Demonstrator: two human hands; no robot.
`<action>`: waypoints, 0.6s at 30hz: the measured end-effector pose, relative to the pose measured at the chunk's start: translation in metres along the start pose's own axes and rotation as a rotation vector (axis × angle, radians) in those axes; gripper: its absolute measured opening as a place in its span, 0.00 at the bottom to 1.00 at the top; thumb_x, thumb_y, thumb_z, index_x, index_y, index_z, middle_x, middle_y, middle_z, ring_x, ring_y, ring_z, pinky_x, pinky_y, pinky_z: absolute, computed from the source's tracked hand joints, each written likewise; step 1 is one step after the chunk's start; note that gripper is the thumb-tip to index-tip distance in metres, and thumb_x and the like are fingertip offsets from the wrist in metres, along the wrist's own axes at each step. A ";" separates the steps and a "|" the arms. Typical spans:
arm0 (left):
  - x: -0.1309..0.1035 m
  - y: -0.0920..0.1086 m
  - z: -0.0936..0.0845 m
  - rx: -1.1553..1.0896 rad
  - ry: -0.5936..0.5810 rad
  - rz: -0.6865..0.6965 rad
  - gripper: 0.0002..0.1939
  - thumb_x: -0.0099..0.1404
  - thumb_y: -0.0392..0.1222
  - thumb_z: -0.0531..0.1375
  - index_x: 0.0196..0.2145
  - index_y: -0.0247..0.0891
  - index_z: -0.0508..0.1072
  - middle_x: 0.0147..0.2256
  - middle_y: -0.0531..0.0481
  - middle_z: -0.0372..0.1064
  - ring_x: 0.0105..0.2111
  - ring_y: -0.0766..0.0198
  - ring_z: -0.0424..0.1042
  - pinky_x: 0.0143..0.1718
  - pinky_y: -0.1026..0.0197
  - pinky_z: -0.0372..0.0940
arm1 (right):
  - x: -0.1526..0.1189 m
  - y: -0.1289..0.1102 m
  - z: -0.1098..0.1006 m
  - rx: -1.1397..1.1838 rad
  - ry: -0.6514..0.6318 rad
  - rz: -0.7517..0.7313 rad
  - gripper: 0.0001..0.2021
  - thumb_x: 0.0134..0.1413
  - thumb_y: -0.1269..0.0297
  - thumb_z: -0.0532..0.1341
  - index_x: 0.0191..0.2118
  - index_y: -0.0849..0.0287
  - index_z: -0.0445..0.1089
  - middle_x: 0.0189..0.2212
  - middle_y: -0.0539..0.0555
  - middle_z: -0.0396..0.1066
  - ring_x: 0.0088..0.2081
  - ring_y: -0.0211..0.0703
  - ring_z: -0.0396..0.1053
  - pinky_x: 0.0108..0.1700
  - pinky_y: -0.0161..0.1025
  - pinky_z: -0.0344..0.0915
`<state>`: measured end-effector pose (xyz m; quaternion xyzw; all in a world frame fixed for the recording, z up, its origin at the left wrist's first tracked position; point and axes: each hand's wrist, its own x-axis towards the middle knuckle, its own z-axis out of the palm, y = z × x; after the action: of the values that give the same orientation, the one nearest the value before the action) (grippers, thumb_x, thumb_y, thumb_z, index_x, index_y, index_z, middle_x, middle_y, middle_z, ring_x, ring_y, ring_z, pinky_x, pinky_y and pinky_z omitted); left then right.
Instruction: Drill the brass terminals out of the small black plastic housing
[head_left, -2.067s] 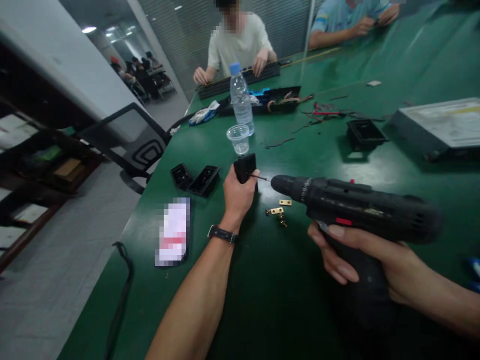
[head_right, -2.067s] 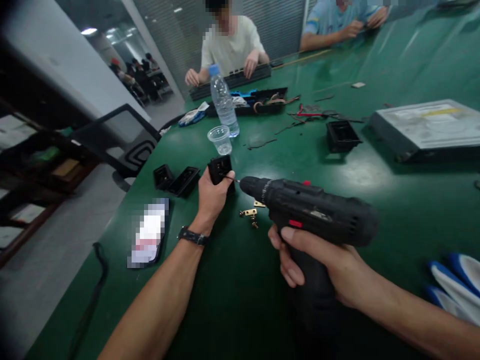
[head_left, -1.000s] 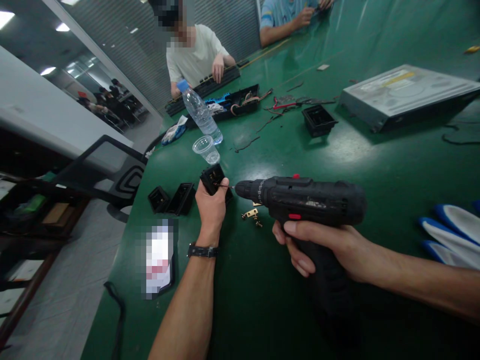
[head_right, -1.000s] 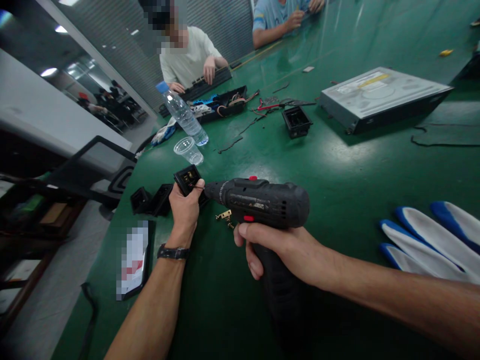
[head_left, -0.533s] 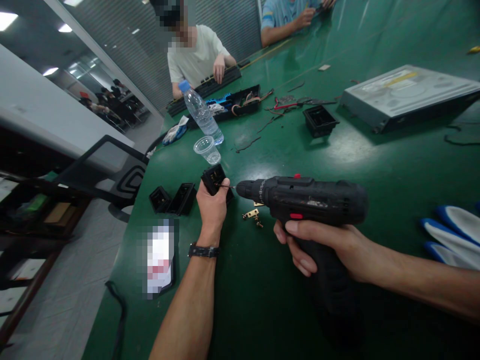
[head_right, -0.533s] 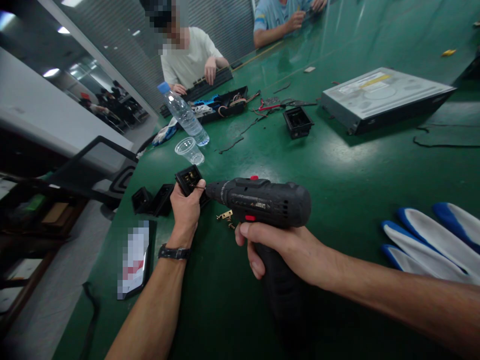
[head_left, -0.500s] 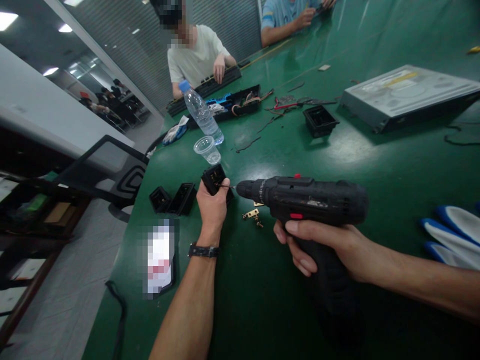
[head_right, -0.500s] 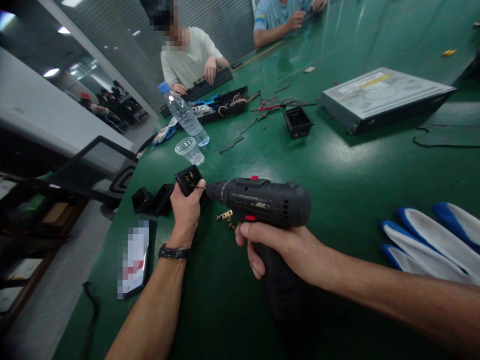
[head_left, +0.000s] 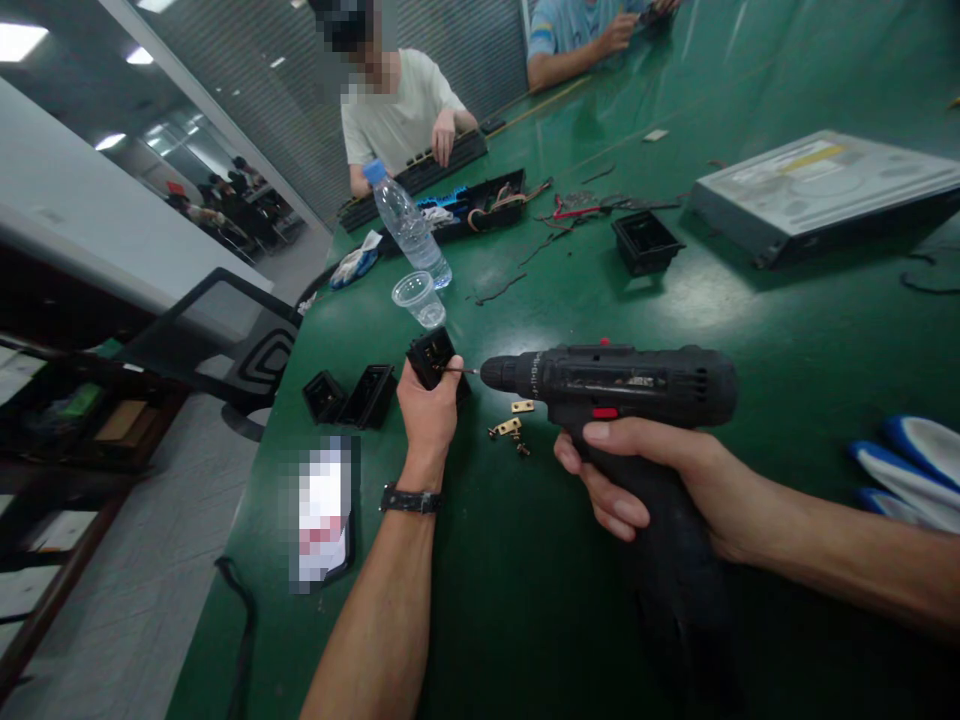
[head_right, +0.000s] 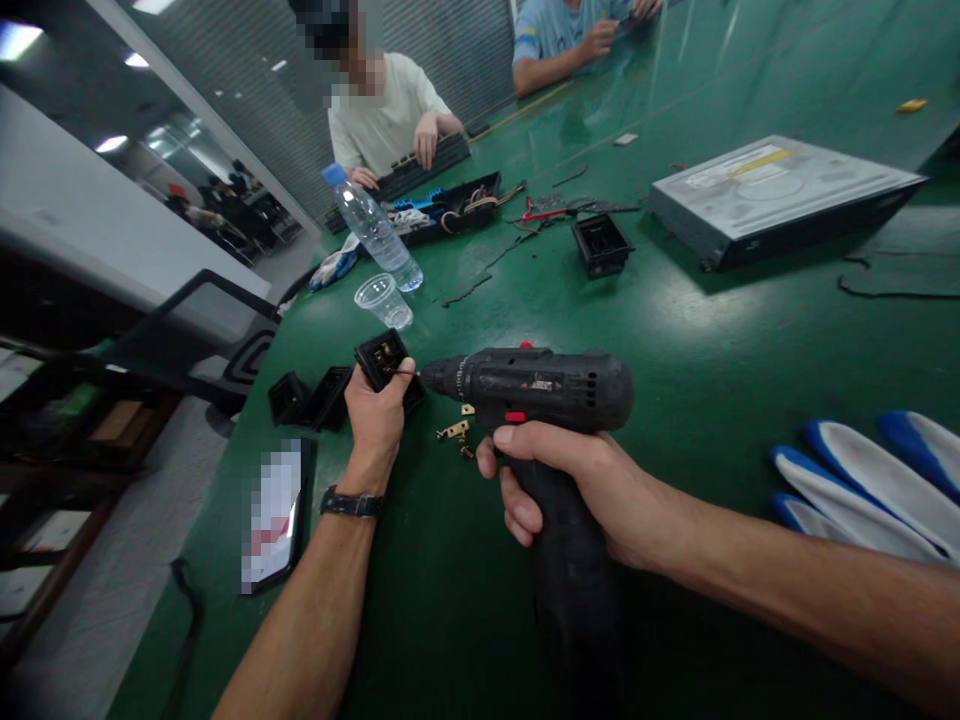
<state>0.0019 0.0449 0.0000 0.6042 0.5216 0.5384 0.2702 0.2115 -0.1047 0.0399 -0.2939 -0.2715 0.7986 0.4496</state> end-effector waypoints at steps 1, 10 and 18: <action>0.000 0.000 0.000 0.001 0.000 0.001 0.19 0.53 0.49 0.66 0.40 0.35 0.73 0.36 0.49 0.72 0.36 0.64 0.70 0.41 0.62 0.65 | -0.001 0.000 0.001 -0.030 -0.002 -0.009 0.12 0.59 0.59 0.57 0.35 0.64 0.71 0.15 0.49 0.63 0.19 0.39 0.62 0.25 0.37 0.60; 0.000 0.001 -0.001 0.005 -0.008 0.023 0.17 0.54 0.49 0.66 0.38 0.35 0.72 0.34 0.50 0.71 0.34 0.65 0.69 0.39 0.63 0.64 | -0.003 0.002 0.001 -0.195 -0.038 -0.072 0.13 0.61 0.59 0.56 0.38 0.64 0.70 0.17 0.51 0.66 0.20 0.39 0.63 0.25 0.36 0.61; 0.000 0.001 -0.001 0.012 0.004 0.018 0.18 0.54 0.49 0.66 0.37 0.35 0.73 0.34 0.50 0.71 0.34 0.64 0.69 0.40 0.62 0.64 | -0.003 0.002 0.001 -0.169 -0.021 -0.056 0.12 0.61 0.60 0.56 0.37 0.65 0.70 0.17 0.51 0.65 0.20 0.38 0.63 0.25 0.36 0.60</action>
<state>0.0016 0.0448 0.0012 0.6094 0.5200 0.5387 0.2609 0.2108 -0.1090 0.0401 -0.3147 -0.3510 0.7631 0.4422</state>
